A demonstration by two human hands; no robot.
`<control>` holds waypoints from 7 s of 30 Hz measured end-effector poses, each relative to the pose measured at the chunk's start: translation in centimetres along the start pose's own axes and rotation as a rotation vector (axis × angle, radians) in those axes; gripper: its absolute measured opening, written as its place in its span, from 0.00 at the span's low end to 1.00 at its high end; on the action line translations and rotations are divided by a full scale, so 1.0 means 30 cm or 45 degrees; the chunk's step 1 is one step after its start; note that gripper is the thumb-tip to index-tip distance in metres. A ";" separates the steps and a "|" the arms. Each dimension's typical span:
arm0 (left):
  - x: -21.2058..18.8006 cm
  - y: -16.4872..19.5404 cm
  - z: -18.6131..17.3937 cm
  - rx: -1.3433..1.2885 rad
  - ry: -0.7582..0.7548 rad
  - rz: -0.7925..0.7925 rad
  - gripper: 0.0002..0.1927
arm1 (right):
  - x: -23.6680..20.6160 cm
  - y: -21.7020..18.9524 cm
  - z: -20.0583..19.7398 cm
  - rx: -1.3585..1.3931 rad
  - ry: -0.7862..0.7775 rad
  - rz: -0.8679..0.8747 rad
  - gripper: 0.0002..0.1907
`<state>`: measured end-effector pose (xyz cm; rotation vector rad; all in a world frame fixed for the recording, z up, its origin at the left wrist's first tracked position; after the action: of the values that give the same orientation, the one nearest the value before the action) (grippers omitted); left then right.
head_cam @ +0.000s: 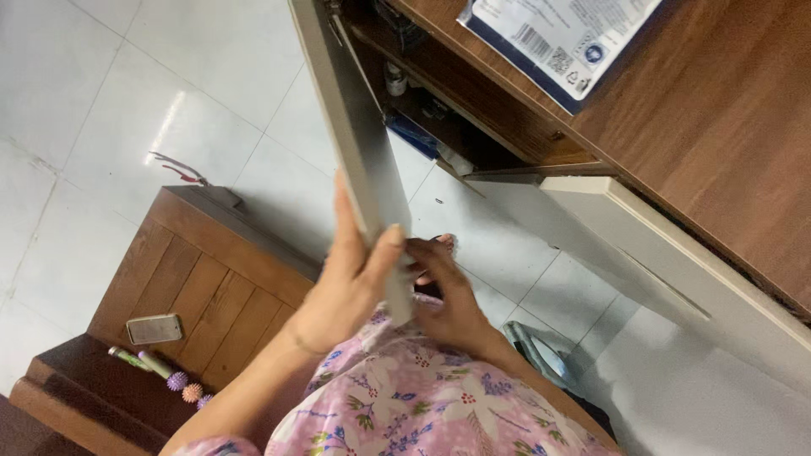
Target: The person empties the contents of dresser drawers one at a time, first removing packaged face masks and small supply packets, then clothing, gloves, a charging cable and small boxes, and arranges the items back into the drawers.
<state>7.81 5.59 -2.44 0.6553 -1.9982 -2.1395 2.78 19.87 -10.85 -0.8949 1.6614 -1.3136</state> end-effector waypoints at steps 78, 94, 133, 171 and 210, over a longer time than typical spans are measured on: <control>0.184 0.167 0.786 1.274 -1.134 0.769 0.08 | -0.972 -0.325 -0.554 -0.978 1.467 0.027 0.16; 0.192 0.245 0.742 1.139 -1.109 1.069 0.06 | -0.984 -0.361 -0.346 -1.162 1.444 0.348 0.26; -0.140 0.039 1.760 1.433 -1.203 1.162 0.38 | -1.562 -0.086 -0.947 -1.258 1.194 0.576 0.37; 0.725 0.280 0.802 2.000 -0.108 1.132 0.25 | -0.280 -0.422 -1.071 -1.084 0.684 -0.134 0.42; -0.094 0.008 1.678 1.659 -1.189 1.132 0.37 | -1.791 -0.030 -1.102 -1.159 0.957 1.104 0.28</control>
<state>-10.04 52.71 -0.49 -1.2240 -3.0298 -0.3924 -5.02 80.90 3.14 0.0170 2.8594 -0.2130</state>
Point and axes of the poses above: each hand's wrist, its own x-axis towards the middle knuckle, its own z-axis out of the palm, y = z × x, the point moved 6 cm from there along x, towards the middle knuckle, and after that the axes turned 5 degrees about -y, right-handed, at the moved point
